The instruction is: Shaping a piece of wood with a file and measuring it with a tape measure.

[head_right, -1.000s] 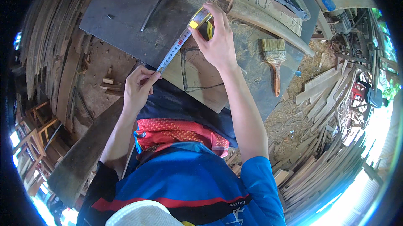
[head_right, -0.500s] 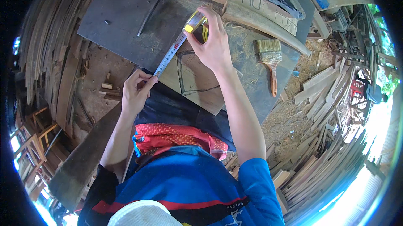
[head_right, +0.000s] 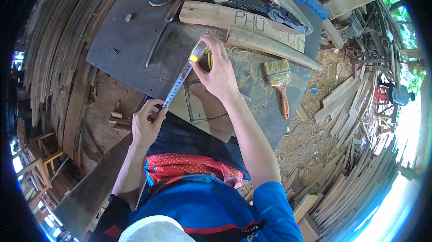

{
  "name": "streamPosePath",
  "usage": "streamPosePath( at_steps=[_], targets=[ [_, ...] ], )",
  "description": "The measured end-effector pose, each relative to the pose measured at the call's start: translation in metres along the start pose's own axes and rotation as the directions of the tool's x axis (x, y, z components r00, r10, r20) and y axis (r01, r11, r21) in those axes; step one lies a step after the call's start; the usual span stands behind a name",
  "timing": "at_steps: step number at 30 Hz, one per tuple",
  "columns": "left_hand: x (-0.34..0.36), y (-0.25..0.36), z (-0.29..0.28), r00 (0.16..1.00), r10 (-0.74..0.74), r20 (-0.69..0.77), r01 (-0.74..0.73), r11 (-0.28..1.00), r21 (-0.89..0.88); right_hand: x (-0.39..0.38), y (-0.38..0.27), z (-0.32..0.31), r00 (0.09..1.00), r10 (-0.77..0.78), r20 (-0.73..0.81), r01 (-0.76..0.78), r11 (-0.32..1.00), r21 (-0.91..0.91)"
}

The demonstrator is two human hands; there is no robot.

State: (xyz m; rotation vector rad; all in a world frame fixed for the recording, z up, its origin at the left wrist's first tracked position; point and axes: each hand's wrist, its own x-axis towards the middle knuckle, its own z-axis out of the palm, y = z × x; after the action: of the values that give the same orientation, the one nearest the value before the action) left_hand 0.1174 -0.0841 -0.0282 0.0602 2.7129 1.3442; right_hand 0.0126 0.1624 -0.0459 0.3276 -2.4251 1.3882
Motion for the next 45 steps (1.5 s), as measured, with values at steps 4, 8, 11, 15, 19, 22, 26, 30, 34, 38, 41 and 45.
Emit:
streamPosePath(
  at_steps=[4, 8, 11, 15, 19, 22, 26, 30, 34, 38, 41, 45],
  targets=[
    [0.001, 0.006, -0.001, 1.0, 0.016, -0.009, -0.016, 1.0, 0.015, 0.002, 0.0, -0.001, 1.0, -0.014, 0.004, 0.014, 1.0, -0.001],
    [0.003, 0.011, -0.004, 1.0, 0.014, -0.01, -0.013, 0.999, 0.043, 0.0, -0.001, -0.002, 1.0, -0.03, -0.008, 0.03, 0.999, -0.014],
    [0.004, 0.011, -0.004, 0.999, 0.034, -0.004, -0.033, 0.997, 0.072, -0.001, 0.001, -0.001, 0.999, -0.036, -0.009, 0.036, 0.999, 0.021],
    [0.001, 0.011, -0.003, 0.999, -0.012, -0.042, 0.014, 0.999, 0.049, -0.001, 0.0, -0.001, 1.0, -0.031, -0.006, 0.031, 0.999, 0.008],
    [-0.001, 0.009, -0.002, 1.0, -0.025, 0.013, 0.024, 0.997, 0.079, -0.001, 0.0, -0.001, 1.0, -0.026, -0.009, 0.027, 1.0, 0.009],
    [-0.001, 0.01, -0.001, 0.999, -0.043, -0.006, 0.043, 0.997, 0.067, 0.001, 0.0, -0.003, 1.0, -0.029, 0.0, 0.029, 1.0, 0.004],
    [0.001, 0.012, -0.003, 0.999, -0.044, -0.033, 0.047, 0.993, 0.104, -0.001, 0.001, -0.001, 1.0, -0.023, -0.002, 0.023, 1.0, 0.018],
    [0.002, 0.015, 0.0, 0.997, 0.04, -0.07, -0.025, 0.979, 0.204, -0.001, 0.001, -0.002, 1.0, -0.031, -0.004, 0.031, 0.999, -0.01],
    [-0.002, 0.016, 0.004, 0.977, 0.132, -0.167, -0.074, 0.947, 0.313, -0.001, -0.001, -0.002, 0.999, -0.042, -0.007, 0.042, 0.999, 0.009],
    [0.001, 0.014, 0.005, 0.967, 0.169, -0.193, -0.092, 0.931, 0.354, 0.0, -0.001, -0.004, 0.997, -0.066, -0.032, 0.065, 0.998, -0.026],
    [0.005, 0.006, 0.003, 0.951, 0.223, -0.216, -0.141, 0.929, 0.342, -0.001, 0.0, -0.007, 0.998, -0.032, -0.062, 0.031, 0.999, -0.005],
    [0.012, -0.005, -0.004, 0.938, 0.302, -0.17, -0.244, 0.924, 0.295, -0.011, -0.005, -0.025, 0.985, -0.1, -0.137, 0.082, 0.988, -0.134]
  ],
)
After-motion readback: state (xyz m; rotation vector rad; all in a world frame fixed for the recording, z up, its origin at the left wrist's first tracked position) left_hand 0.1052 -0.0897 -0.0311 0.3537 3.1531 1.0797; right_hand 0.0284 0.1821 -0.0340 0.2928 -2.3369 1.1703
